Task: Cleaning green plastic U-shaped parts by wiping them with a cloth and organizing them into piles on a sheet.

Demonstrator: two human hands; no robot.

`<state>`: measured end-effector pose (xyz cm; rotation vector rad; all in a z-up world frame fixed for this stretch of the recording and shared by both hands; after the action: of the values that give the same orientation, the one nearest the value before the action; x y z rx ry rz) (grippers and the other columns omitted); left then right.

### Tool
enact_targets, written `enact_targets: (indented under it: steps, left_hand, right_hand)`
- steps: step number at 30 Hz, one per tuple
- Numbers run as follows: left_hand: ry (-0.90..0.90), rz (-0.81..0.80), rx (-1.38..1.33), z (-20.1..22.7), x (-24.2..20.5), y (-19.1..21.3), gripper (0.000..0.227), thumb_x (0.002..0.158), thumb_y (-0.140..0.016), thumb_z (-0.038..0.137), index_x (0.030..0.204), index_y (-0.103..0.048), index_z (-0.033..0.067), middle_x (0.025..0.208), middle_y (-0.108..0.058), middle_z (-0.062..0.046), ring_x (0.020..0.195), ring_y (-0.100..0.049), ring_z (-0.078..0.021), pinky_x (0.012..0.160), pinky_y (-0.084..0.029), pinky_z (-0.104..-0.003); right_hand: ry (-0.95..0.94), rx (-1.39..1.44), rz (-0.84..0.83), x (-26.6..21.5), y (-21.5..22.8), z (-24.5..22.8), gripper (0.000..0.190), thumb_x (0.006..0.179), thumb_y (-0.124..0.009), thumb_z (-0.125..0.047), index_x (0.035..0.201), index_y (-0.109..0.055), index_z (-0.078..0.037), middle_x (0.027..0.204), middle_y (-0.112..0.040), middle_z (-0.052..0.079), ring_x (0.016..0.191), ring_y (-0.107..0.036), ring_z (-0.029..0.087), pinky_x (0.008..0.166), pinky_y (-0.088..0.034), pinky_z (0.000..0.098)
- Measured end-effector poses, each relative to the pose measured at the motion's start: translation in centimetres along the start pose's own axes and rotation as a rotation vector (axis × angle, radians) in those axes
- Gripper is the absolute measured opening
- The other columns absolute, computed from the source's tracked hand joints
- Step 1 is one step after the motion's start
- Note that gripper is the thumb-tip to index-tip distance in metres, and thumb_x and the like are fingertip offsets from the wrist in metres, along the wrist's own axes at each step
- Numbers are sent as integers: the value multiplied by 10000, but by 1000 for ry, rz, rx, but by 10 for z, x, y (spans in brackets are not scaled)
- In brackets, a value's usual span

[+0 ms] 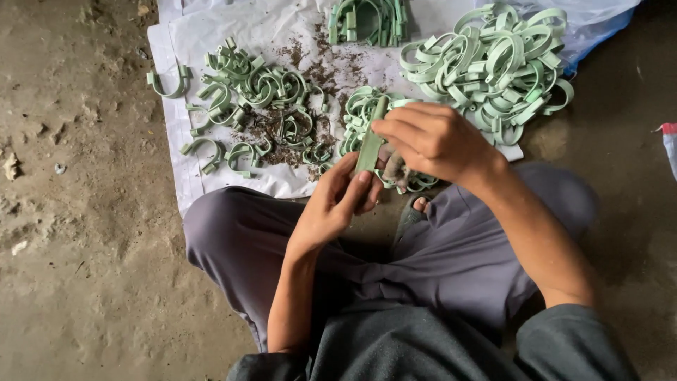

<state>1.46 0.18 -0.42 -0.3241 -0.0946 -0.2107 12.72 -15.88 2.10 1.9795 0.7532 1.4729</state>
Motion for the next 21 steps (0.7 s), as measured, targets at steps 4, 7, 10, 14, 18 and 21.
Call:
enact_targets:
  steps: [4,7,10,14,18,21]
  left_hand:
    - [-34,33,17,-19,8,1,200,1091,-397,72,1185,-539,-33,749,-565,-87,595,-497,-125,561,-459,-258]
    - [-44,53,45,-28,9,3,205,1093,-396,71,1184,-552,-28,733,-582,-88,599,-515,-126,560,-466,-259]
    - [-21,68,28,-31,8,5,210,1090,-400,67,1192,-554,-35,748,-581,-96,609,-530,-144,551,-474,-279]
    - [-19,73,61,-32,9,6,211,1089,-400,75,1169,-560,-37,737,-581,-86,597,-522,-134,541,-474,-267]
    - [-18,53,120,-16,10,-3,207,1088,-408,76,1169,-574,-18,727,-592,-81,568,-525,-135,524,-466,-276]
    - [31,-4,149,22,8,-16,229,1095,-399,259,930,-434,104,805,-475,3,703,-423,-86,631,-373,-232]
  right_hand:
    - [88,-261,1,8,5,3,135,999,-596,91,1057,-701,28,837,-566,115,662,-599,285,618,-548,366]
    - [106,-405,24,5,1,1,158,989,-608,64,1065,-726,-10,837,-565,70,613,-557,202,582,-535,318]
    - [88,-441,34,1,0,1,157,999,-601,52,1082,-718,-11,854,-565,65,620,-565,191,585,-540,307]
    - [63,-254,-28,-11,-5,14,134,976,-635,86,1057,-706,6,838,-620,111,641,-632,267,584,-558,367]
    - [74,-572,57,6,8,10,111,928,-743,85,950,-745,-24,755,-637,81,602,-624,191,570,-561,274]
    - [-116,-302,64,-6,43,33,121,1051,-732,171,1036,-631,106,869,-693,225,700,-679,273,537,-573,291]
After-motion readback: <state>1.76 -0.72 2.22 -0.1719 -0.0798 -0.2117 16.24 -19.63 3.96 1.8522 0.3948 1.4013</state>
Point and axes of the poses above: each hand's wrist, its own x-axis towards the middle knuckle, its own y-axis out of the back of the hand, z = x × y, the point moved 2 cm from there along x, towards the middle knuckle
